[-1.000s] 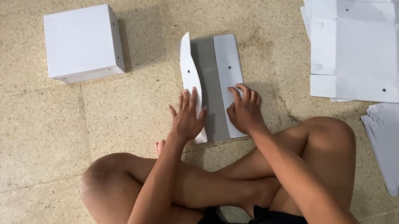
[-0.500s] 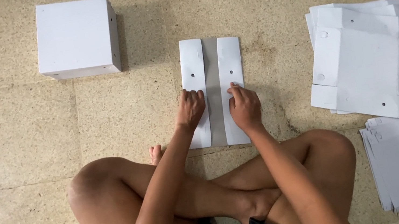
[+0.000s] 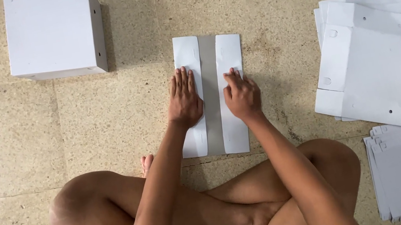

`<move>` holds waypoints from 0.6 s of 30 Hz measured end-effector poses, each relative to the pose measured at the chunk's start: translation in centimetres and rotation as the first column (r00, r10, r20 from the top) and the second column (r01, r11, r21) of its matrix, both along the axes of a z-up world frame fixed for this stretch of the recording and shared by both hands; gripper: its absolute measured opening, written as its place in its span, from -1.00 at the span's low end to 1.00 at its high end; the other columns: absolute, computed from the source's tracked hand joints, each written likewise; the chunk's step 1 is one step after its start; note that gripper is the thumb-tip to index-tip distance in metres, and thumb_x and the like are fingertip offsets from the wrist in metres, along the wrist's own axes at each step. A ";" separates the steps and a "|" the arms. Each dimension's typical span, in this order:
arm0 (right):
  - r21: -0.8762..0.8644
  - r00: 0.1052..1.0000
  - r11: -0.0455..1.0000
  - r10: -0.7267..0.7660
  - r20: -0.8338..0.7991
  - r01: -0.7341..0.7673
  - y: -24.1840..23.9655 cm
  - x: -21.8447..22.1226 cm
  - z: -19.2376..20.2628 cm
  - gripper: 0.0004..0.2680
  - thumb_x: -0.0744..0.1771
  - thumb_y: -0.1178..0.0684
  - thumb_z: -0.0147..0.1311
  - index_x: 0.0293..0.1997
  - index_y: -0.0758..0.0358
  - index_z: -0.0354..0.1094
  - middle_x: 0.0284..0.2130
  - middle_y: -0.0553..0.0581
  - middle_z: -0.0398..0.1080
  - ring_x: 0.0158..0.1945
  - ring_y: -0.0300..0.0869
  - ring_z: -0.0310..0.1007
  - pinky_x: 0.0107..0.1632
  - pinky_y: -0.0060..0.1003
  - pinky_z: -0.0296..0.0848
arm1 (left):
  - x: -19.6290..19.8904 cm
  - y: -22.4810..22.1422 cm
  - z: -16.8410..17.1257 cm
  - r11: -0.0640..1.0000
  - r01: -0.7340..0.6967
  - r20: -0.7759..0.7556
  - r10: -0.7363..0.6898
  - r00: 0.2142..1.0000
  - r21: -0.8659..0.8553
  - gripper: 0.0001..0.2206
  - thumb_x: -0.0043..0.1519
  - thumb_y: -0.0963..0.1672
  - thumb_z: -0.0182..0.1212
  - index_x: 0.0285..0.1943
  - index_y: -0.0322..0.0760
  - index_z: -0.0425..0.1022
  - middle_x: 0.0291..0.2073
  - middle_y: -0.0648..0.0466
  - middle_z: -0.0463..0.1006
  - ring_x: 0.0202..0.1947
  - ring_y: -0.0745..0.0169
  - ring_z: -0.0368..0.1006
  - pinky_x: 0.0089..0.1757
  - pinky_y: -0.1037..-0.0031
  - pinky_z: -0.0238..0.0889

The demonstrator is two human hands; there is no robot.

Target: The person folds a flat white cardboard sheet into a box shape by hand. They fold the side flaps up, tuck tabs into slots, and secure the corners to form a finished box.

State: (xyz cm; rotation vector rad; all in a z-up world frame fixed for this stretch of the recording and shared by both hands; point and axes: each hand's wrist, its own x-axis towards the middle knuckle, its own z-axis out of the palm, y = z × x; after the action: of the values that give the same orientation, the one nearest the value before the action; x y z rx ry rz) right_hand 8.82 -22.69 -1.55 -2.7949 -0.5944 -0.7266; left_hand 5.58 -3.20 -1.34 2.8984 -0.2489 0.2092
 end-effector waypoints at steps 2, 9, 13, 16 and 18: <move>0.074 0.999 0.996 -0.041 -0.003 0.041 0.7 0.9 0.9 -0.81 0.27 0.13 0.00 -0.08 -0.03 0.45 -0.14 0.00 0.52 -0.10 -0.16 0.57 -0.08 -0.20 0.49 | 1.8 -0.3 -3.5 0.998 -0.033 0.110 0.028 0.994 0.047 -0.40 0.16 -0.06 -0.07 0.40 -0.47 0.24 0.34 -0.35 0.26 0.40 -0.24 0.13 0.33 0.12 -0.12; 0.140 0.914 0.990 0.068 -0.399 -0.012 2.4 1.5 5.6 -0.52 0.35 0.19 -0.16 0.50 0.40 -0.10 0.46 0.47 -0.22 0.50 0.32 -0.17 0.45 0.19 -0.07 | 3.0 -0.4 0.2 0.998 -0.046 0.059 0.048 0.997 -0.045 -0.44 0.24 -0.10 -0.09 0.46 -0.44 0.16 0.46 -0.23 0.13 0.50 -0.08 -0.01 0.41 0.16 -0.30; 0.060 0.883 0.998 0.043 -0.468 -0.016 2.1 1.9 4.8 -0.52 0.35 0.12 -0.21 0.49 0.43 -0.07 0.45 0.47 -0.12 0.50 0.28 -0.14 0.46 0.18 -0.17 | 3.6 -0.2 1.3 0.990 0.025 -0.091 -0.037 0.995 -0.138 -0.32 0.20 -0.09 -0.14 0.56 -0.48 -0.06 0.54 -0.22 -0.10 0.56 -0.11 -0.26 0.44 0.19 -0.46; 0.177 0.893 0.984 0.068 -0.444 0.013 2.2 1.9 4.8 -0.47 0.37 0.11 -0.13 0.54 0.40 -0.25 0.48 0.49 -0.29 0.53 0.31 -0.30 0.48 0.19 -0.22 | 3.7 0.1 2.2 0.995 0.049 -0.101 -0.058 0.993 -0.088 -0.27 0.19 -0.06 -0.16 0.58 -0.51 -0.15 0.56 -0.26 -0.22 0.56 -0.18 -0.36 0.43 0.16 -0.50; 0.137 0.893 0.990 0.087 -0.442 -0.028 2.1 1.9 5.0 -0.50 0.40 0.06 -0.15 0.53 0.44 -0.21 0.48 0.48 -0.28 0.53 0.30 -0.30 0.48 0.21 -0.26 | 3.5 0.0 3.4 0.999 0.030 -0.134 -0.034 0.990 -0.032 -0.25 0.21 -0.03 -0.15 0.57 -0.55 -0.17 0.55 -0.29 -0.25 0.56 -0.20 -0.39 0.43 0.16 -0.51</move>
State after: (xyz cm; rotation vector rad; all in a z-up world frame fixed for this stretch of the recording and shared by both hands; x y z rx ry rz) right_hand 10.70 -20.61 3.48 -2.6741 -0.5152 -0.0877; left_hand 9.12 -3.16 2.06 2.8611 -0.2665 0.0120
